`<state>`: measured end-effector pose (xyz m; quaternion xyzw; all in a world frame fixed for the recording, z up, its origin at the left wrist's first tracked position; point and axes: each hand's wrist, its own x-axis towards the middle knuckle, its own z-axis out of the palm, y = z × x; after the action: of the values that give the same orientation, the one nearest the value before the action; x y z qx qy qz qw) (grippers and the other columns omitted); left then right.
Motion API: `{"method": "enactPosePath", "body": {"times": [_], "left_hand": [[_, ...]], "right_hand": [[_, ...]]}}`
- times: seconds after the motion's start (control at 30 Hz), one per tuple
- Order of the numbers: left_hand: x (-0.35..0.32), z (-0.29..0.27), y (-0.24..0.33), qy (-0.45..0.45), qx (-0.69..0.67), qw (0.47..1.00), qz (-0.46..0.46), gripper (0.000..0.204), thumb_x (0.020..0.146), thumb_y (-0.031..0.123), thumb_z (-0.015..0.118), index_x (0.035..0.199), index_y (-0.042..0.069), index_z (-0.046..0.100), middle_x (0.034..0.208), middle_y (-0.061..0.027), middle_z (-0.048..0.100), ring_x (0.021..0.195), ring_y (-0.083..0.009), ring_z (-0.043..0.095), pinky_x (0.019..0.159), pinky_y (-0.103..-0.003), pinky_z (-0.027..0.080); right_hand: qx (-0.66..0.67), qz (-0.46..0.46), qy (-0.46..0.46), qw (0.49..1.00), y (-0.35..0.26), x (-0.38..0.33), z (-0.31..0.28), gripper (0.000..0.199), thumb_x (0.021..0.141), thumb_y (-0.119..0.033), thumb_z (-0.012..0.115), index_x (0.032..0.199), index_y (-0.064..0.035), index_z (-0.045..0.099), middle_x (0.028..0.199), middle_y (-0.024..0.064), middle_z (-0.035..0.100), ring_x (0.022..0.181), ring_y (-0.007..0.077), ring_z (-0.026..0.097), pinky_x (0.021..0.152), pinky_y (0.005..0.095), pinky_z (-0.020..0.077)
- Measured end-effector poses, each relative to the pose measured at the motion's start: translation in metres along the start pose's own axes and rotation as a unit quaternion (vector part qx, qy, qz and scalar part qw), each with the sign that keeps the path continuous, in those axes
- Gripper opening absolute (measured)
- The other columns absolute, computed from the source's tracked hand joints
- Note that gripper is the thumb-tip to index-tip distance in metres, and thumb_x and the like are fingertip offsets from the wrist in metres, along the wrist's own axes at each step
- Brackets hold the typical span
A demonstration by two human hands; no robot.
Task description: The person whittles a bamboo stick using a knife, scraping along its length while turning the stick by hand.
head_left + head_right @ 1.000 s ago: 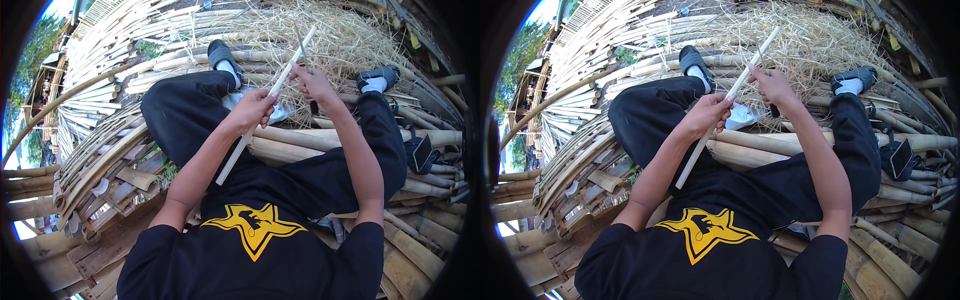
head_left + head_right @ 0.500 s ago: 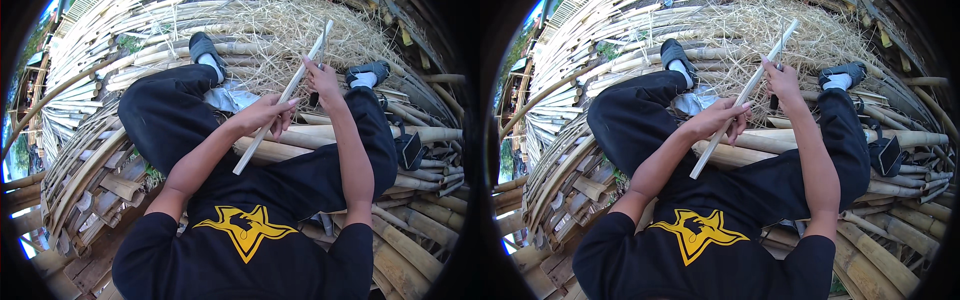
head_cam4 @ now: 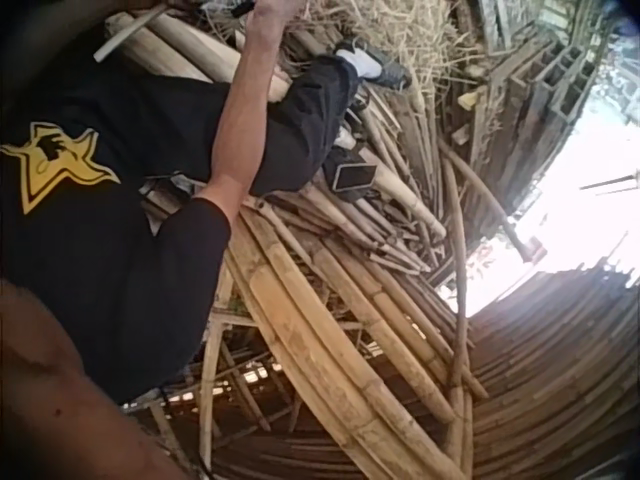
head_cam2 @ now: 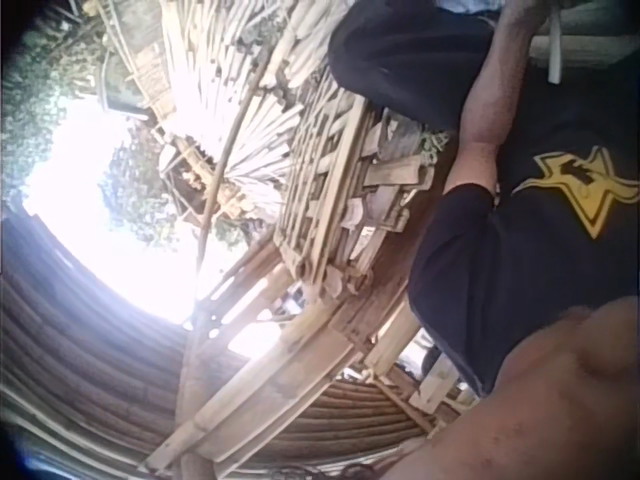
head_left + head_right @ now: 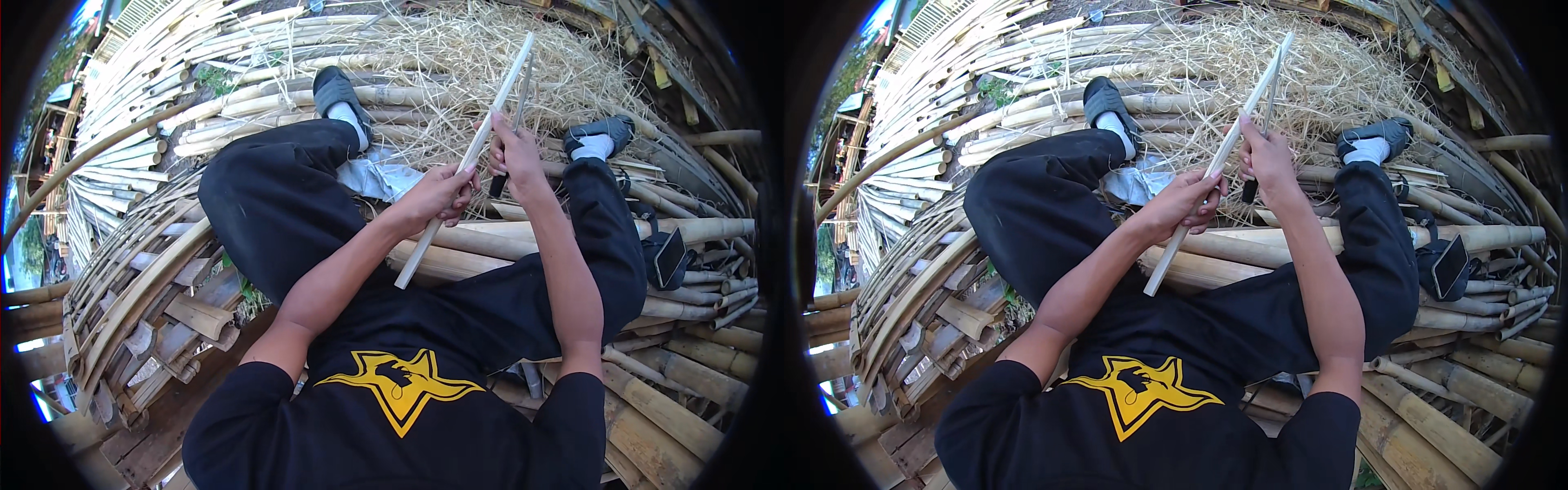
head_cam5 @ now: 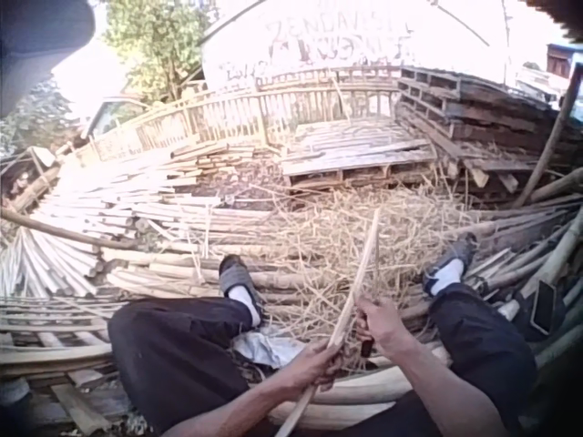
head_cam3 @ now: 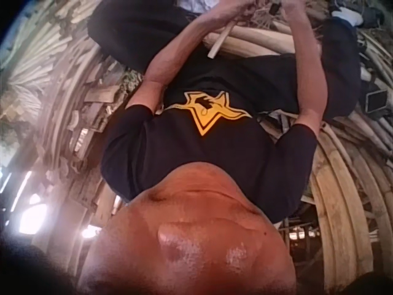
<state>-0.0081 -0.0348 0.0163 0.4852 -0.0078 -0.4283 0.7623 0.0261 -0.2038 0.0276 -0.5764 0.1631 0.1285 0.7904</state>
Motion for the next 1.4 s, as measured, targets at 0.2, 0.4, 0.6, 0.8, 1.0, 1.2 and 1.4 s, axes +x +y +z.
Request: {"method": "enactPosePath", "body": {"times": [0.2, 0.4, 0.6, 0.8, 1.0, 1.2, 1.4], "left_hand": [[0.002, -0.001, -0.001, 0.008, 0.000, 1.000, -0.005, 0.030, 0.101, 0.034, 0.036, 0.093, 0.007, 0.048, 0.057, 0.0028, 0.040, 0.035, -0.0058, 0.033, 0.037, -0.022, 0.036], [0.003, -0.001, 0.000, 0.081, -0.003, 0.996, 0.045, 0.033, 0.100, 0.037, 0.038, 0.090, 0.007, 0.047, 0.061, 0.0003, 0.043, 0.037, -0.0075, 0.038, 0.039, -0.023, 0.040], [0.006, -0.019, 0.003, 0.002, -0.089, 0.996, 0.012, 0.032, 0.099, 0.036, 0.040, 0.086, 0.008, 0.048, 0.061, 0.0001, 0.043, 0.038, -0.0090, 0.038, 0.040, -0.026, 0.041], [0.000, 0.001, 0.014, 0.062, -0.116, 0.991, -0.011, 0.030, 0.100, 0.035, 0.037, 0.090, 0.008, 0.048, 0.059, 0.0012, 0.043, 0.036, -0.0078, 0.035, 0.038, -0.024, 0.038], [0.002, -0.016, 0.014, 0.003, -0.132, 0.991, 0.014, 0.029, 0.101, 0.033, 0.034, 0.096, 0.008, 0.048, 0.059, 0.0037, 0.039, 0.034, -0.0042, 0.031, 0.033, -0.020, 0.031], [0.001, -0.014, 0.018, 0.048, -0.084, 0.995, 0.015, 0.027, 0.100, 0.031, 0.038, 0.097, 0.006, 0.049, 0.059, 0.0039, 0.039, 0.038, -0.0033, 0.031, 0.033, -0.018, 0.028], [-0.004, -0.014, 0.022, 0.069, -0.004, 0.997, 0.034, 0.024, 0.100, 0.028, 0.039, 0.101, 0.006, 0.047, 0.062, 0.0035, 0.037, 0.041, -0.0024, 0.029, 0.034, -0.016, 0.025]], "right_hand": [[-0.075, -0.013, -0.010, 0.997, 0.006, 0.004, -0.003, 0.032, 0.091, -0.032, 0.060, 0.080, -0.0033, 0.065, 0.048, -0.0079, 0.034, 0.041, 0.0035, 0.030, 0.039, 0.0242, 0.0233], [-0.295, -0.067, 0.035, 0.952, 0.019, 0.008, 0.001, 0.046, 0.085, -0.040, 0.064, 0.062, -0.0006, 0.059, 0.047, -0.0021, 0.043, 0.046, 0.0077, 0.035, 0.044, 0.0310, 0.0274], [-0.299, -0.110, 0.025, 0.947, 0.009, 0.005, 0.002, 0.040, 0.086, -0.037, 0.064, 0.070, -0.0009, 0.064, 0.049, -0.0020, 0.046, 0.047, 0.0066, 0.036, 0.044, 0.0293, 0.0275], [-0.338, -0.134, 0.072, 0.929, 0.013, -0.008, 0.015, 0.034, 0.084, -0.031, 0.065, 0.070, -0.0006, 0.062, 0.052, 0.0007, 0.049, 0.049, 0.0077, 0.040, 0.047, 0.0286, 0.0326], [-0.366, -0.118, 0.032, 0.922, -0.001, -0.017, 0.018, 0.042, 0.087, -0.036, 0.060, 0.068, 0.0019, 0.060, 0.052, 0.0051, 0.048, 0.050, 0.0132, 0.042, 0.050, 0.0325, 0.0345], [-0.479, -0.093, 0.002, 0.873, -0.011, -0.013, -0.001, 0.047, 0.085, -0.041, 0.061, 0.069, 0.0024, 0.060, 0.052, 0.0079, 0.047, 0.049, 0.0171, 0.042, 0.051, 0.0350, 0.0352], [-0.596, -0.116, -0.003, 0.794, -0.001, -0.008, -0.005, 0.044, 0.084, -0.040, 0.059, 0.071, 0.0017, 0.064, 0.060, 0.0163, 0.058, 0.058, 0.0302, 0.057, 0.058, 0.0409, 0.0451]]}}
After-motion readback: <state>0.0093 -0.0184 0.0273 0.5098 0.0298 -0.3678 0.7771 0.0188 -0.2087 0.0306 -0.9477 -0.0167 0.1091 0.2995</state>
